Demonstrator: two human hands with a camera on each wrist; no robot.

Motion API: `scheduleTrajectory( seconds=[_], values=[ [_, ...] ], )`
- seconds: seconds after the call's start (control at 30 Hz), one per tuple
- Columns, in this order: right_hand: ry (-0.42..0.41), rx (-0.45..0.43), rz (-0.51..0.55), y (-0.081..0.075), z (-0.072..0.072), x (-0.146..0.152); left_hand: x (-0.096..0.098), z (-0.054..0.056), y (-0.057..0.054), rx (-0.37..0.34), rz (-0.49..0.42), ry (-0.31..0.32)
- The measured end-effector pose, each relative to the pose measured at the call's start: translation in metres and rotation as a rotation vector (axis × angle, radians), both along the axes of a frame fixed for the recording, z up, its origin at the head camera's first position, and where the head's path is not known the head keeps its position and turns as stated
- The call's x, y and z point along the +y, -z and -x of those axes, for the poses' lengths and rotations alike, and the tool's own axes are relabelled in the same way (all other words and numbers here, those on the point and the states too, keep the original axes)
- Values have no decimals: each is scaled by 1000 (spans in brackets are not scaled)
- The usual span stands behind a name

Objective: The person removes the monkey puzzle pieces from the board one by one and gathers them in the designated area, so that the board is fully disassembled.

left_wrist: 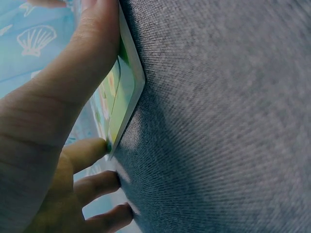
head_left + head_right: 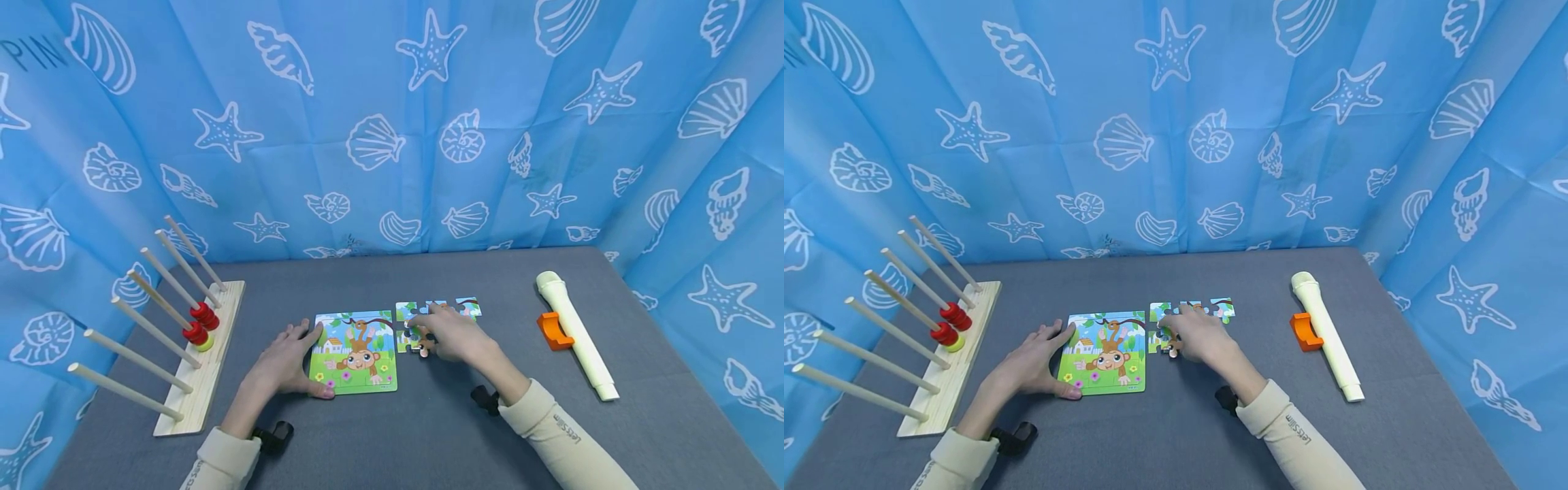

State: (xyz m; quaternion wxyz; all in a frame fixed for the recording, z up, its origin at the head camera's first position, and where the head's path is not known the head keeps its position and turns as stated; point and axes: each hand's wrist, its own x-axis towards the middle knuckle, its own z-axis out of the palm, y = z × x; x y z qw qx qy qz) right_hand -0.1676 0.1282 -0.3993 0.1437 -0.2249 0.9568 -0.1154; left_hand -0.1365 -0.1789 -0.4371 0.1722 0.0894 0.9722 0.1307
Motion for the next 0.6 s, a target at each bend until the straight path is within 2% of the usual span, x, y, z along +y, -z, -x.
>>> scheduleTrajectory(
  seconds=[0.43,0.6],
  values=[
    [60,-58,-96,8,8,28,0,0,0,-1,3,-4],
    [95,-71,-87,11,6,29,1,0,-1,3,8,-7]
  ],
)
